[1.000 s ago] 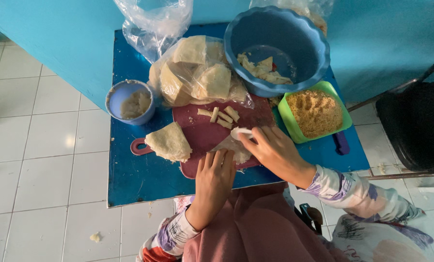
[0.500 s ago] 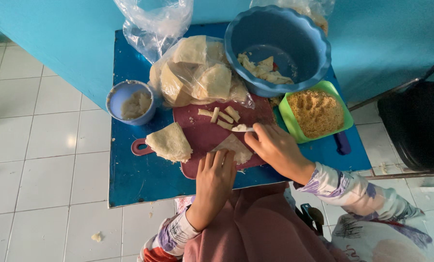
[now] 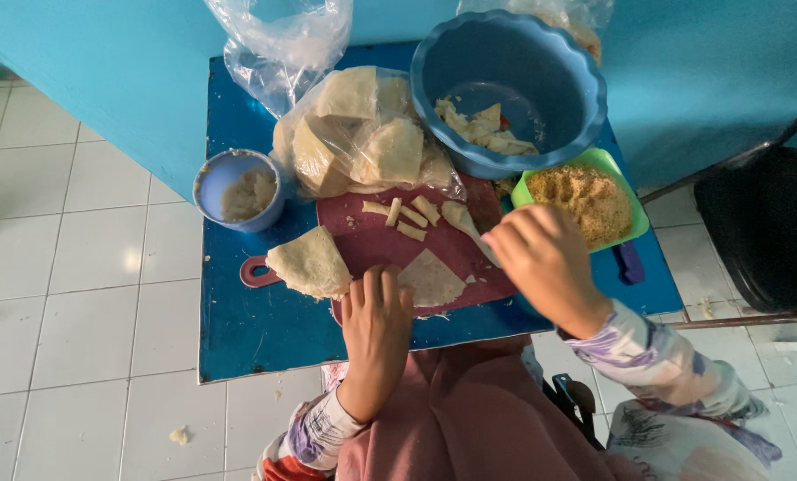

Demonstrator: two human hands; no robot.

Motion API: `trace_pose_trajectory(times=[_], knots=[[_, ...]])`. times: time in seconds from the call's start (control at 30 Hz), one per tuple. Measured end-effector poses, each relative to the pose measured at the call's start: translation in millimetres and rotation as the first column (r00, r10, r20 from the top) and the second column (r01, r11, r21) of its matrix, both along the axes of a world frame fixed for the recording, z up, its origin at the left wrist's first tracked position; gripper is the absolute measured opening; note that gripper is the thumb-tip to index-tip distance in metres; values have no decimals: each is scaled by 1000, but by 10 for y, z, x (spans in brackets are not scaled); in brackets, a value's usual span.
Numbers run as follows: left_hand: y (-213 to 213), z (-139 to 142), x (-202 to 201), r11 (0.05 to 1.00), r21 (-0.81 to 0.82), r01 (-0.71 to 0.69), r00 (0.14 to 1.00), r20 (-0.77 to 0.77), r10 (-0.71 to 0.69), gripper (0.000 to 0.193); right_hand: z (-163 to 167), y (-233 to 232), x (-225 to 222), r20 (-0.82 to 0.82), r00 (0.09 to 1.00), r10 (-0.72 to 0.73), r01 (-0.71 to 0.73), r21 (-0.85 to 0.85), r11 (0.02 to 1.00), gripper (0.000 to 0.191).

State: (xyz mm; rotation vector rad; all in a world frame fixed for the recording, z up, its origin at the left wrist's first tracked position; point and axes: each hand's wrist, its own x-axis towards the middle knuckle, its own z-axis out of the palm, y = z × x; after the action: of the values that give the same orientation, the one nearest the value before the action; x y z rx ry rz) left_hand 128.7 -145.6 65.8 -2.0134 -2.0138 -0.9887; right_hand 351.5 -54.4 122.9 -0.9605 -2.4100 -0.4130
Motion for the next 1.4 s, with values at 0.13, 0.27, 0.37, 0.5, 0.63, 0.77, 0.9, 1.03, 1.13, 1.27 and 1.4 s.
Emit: trace_pose_trajectory(times=[0.13,0.27,0.37,0.5,0.63,0.77,0.9,1.03,1.13,1.27,1.4], knots=[[-7,-31,-19,996,-37,-77,995,-60,75,25,269,222,438,140,956,-256,258,4,966,19],[15,-59,-24,997,-56,-54,997,-64,50,19,168,361,600,243,916,-319,328,1,945,19],[15,-59,-20,995,-97,-16,1000,-23,14,19,40,431,643,311,882,-355,356,55,933,3],[34,-29,-12,997,-70,40,996,87,-34,16,-11,481,688,225,922,-315,317,30,948,5],[45,2,-19,993,-31,111,988,113,-107,14,30,470,708,135,955,-263,273,-59,960,8],[47,4,-14,988,-65,141,984,114,-134,8,53,457,677,99,966,-238,245,-66,967,9],[54,-3,-7,989,-73,127,987,108,-118,4,57,463,644,139,957,-255,262,-33,964,9],[53,3,-10,990,-60,127,986,118,-120,5,82,450,687,163,953,-255,257,13,966,12],[42,19,-10,989,-78,127,985,130,-117,5,55,432,713,180,950,-257,261,2,965,16],[39,48,-16,990,-64,127,985,129,-118,5,-23,464,728,241,923,-300,313,-18,950,4],[24,81,-29,989,-63,134,985,121,-126,5,-47,492,747,224,928,-298,313,-33,949,5]])
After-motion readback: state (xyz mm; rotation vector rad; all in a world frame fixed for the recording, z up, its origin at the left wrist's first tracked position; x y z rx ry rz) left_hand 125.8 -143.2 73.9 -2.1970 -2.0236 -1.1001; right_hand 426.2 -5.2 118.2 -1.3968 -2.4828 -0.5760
